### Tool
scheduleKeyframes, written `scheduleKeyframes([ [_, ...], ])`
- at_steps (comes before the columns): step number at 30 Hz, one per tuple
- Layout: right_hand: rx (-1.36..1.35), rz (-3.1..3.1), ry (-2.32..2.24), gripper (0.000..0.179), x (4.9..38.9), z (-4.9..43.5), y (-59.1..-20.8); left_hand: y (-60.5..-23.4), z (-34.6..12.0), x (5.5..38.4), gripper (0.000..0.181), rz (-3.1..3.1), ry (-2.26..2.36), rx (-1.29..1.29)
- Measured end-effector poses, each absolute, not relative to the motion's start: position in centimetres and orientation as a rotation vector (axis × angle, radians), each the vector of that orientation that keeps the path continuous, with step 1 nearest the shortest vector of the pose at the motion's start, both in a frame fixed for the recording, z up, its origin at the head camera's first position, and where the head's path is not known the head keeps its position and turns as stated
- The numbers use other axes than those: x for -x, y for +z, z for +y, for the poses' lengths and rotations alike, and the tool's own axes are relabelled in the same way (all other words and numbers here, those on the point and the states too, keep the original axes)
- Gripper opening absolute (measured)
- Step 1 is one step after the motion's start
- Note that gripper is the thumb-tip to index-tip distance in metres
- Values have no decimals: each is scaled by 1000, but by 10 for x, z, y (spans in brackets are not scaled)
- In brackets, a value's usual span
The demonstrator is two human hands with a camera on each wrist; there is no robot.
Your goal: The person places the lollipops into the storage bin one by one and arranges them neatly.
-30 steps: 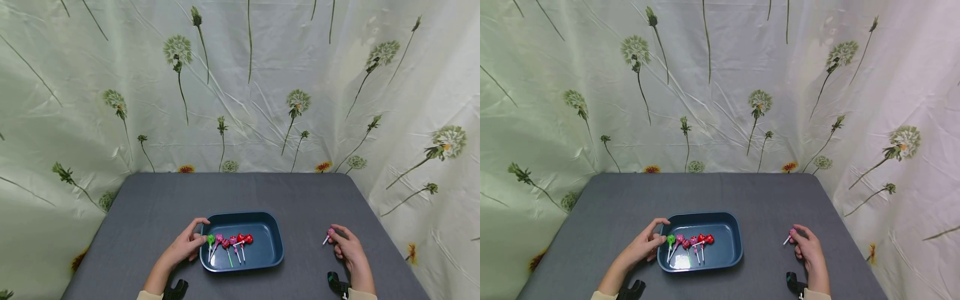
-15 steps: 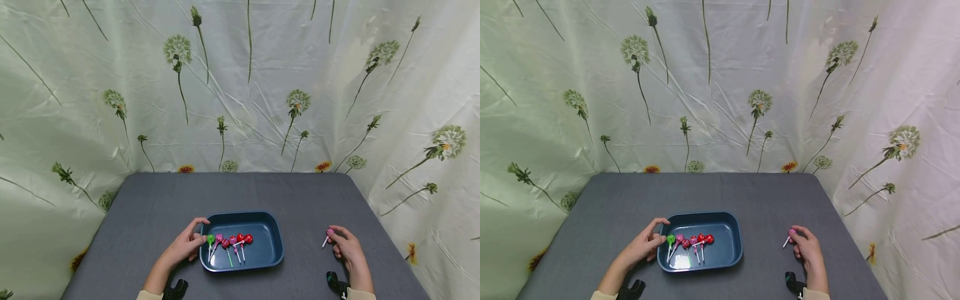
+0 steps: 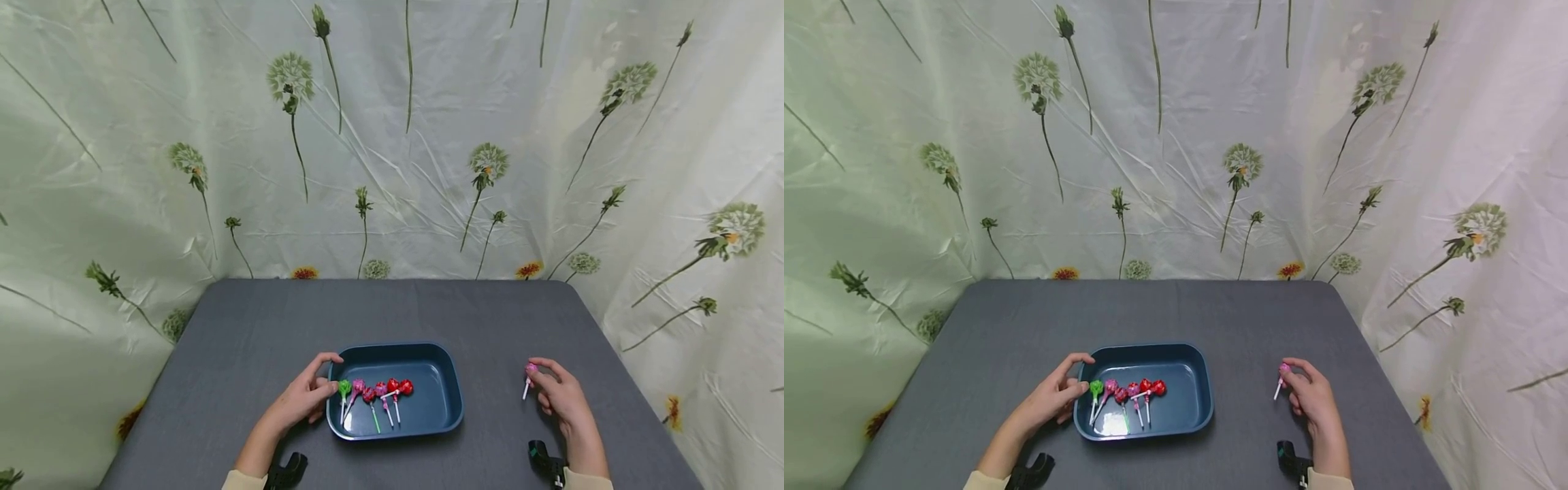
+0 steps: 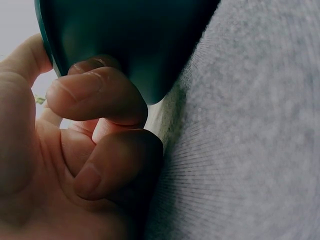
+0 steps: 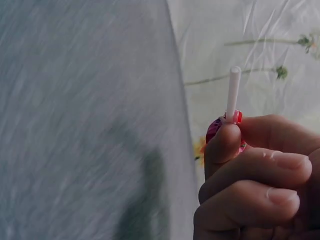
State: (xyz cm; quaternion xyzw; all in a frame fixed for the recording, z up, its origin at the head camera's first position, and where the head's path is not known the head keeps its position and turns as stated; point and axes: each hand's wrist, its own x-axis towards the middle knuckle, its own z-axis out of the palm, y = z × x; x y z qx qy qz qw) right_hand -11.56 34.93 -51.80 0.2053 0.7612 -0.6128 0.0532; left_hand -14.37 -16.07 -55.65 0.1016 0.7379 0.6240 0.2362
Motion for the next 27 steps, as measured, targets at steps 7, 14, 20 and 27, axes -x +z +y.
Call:
scheduleKeyframes([
  [7, -519, 2350, -1884, 27, 115, 332, -495, -556, -161, 146, 52, 2017, 1710, -280],
  [14, -407, 2382, -1900, 18, 112, 315, -483, -558, -161, 145, 52, 2013, 1712, -305],
  [20, -387, 2356, -1897, 24, 113, 300, -478, -559, -161, 144, 52, 2000, 1714, -293],
  [27, -355, 2325, -1890, 34, 119, 280, -471, -558, -161, 145, 53, 2007, 1709, -267],
])
